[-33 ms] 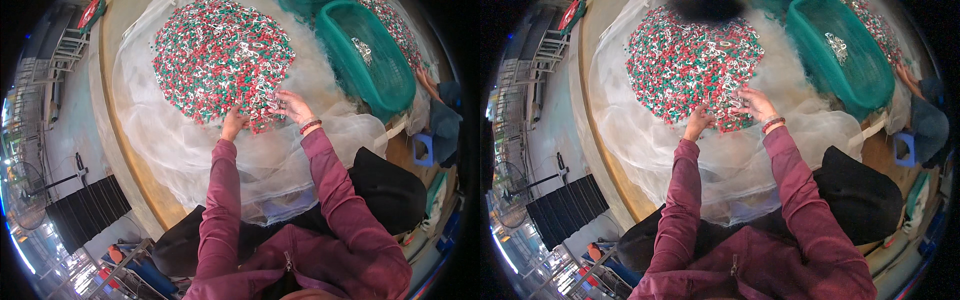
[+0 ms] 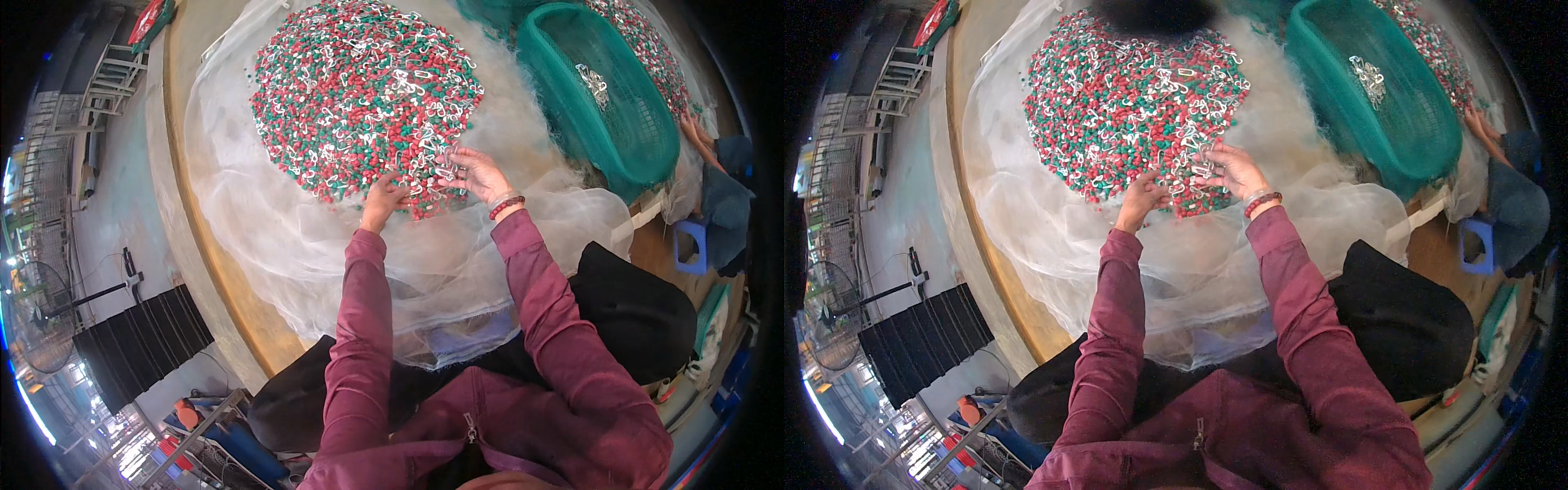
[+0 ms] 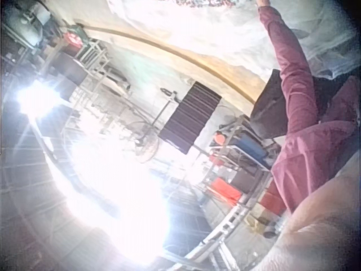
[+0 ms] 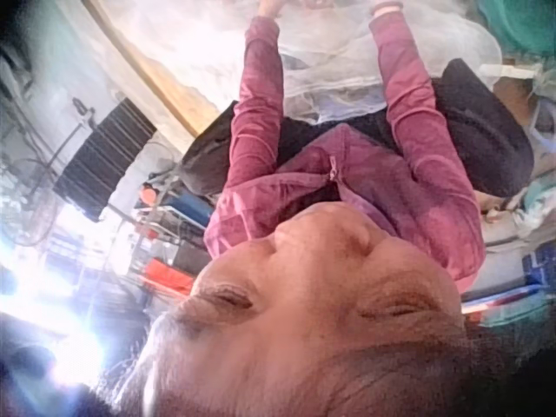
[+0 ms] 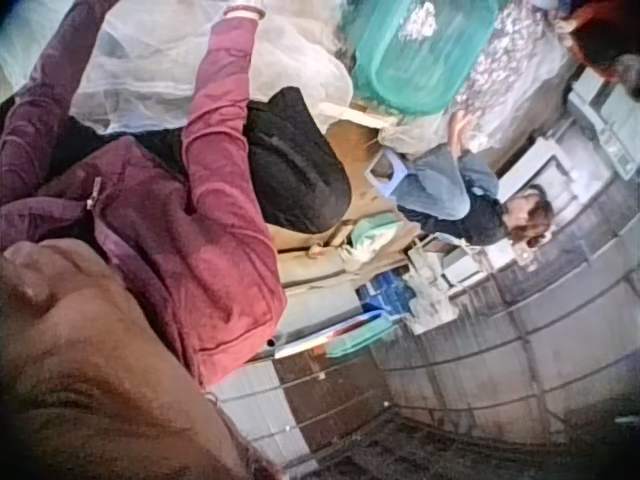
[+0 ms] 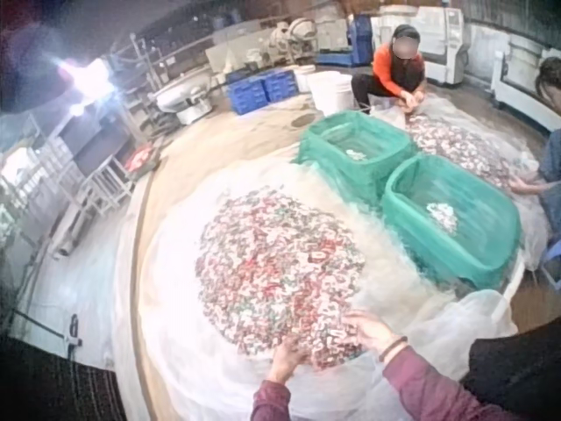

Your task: The person sits on the floor and sorts small red, green, and white plastic pieces by hand, picking them from a large pile on a white sheet and placing selected pieces into a green basket. The person repeatedly picks, inspects, and transfers pieces throughout the clip.

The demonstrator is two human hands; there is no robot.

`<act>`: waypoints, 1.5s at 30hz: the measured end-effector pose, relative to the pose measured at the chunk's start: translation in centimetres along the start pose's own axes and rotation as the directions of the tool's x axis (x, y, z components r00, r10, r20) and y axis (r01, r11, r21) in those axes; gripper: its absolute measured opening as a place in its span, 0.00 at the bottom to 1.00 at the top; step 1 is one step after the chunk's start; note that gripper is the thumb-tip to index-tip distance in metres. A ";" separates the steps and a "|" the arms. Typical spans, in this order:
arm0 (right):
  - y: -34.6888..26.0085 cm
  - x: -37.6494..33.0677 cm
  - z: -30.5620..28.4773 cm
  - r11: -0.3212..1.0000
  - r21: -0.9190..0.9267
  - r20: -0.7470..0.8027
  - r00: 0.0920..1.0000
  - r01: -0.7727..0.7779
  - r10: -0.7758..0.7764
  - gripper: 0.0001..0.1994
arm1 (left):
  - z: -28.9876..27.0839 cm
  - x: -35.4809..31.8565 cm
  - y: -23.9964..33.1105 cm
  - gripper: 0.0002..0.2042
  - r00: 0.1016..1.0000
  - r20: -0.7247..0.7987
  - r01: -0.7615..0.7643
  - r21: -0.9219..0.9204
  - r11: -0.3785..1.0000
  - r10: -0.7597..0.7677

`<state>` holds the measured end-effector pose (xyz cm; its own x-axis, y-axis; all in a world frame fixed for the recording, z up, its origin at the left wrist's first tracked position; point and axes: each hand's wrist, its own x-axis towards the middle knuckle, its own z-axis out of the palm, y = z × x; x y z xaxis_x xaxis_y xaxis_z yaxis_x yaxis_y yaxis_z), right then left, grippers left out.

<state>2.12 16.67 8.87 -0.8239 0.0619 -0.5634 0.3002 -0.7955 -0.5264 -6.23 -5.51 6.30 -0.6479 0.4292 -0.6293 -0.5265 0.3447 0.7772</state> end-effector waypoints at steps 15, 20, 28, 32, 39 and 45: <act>1.1 -1.4 2.3 0.992 0.122 0.037 0.999 -0.017 0.013 0.12 | 0.9 -0.7 -0.5 0.16 0.914 -0.106 -0.313 0.425 0.849 0.391; -0.2 -2.8 0.3 0.969 0.052 -0.080 0.968 0.244 -0.239 0.12 | 3.9 0.9 -1.0 0.17 0.919 -0.120 -0.219 0.637 0.739 0.376; -0.3 -4.3 -1.8 0.935 0.261 0.061 0.962 0.242 -0.266 0.13 | 7.1 2.4 -2.2 0.16 0.889 -0.166 -0.261 0.581 0.771 0.426; 0.0 -3.6 -1.9 0.953 0.223 0.073 0.971 0.205 -0.226 0.14 | 5.3 0.0 0.7 0.16 0.928 -0.092 -0.315 0.326 0.891 0.362; 2.6 -3.0 -1.0 0.990 0.074 0.030 0.992 0.119 -0.122 0.13 | 3.3 -3.3 3.5 0.20 0.943 -0.054 -0.326 0.035 0.945 0.328; 3.5 -3.1 1.0 0.993 -0.038 0.089 0.990 0.114 -0.111 0.12 | 5.0 -4.6 5.3 0.15 0.891 -0.029 -0.415 0.349 0.840 0.453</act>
<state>5.24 13.10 9.40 -0.8915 0.0957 -0.4427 0.2222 -0.7594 -0.6116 -3.31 -1.48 13.31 -0.8316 0.5146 -0.2090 0.0194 0.4029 0.9150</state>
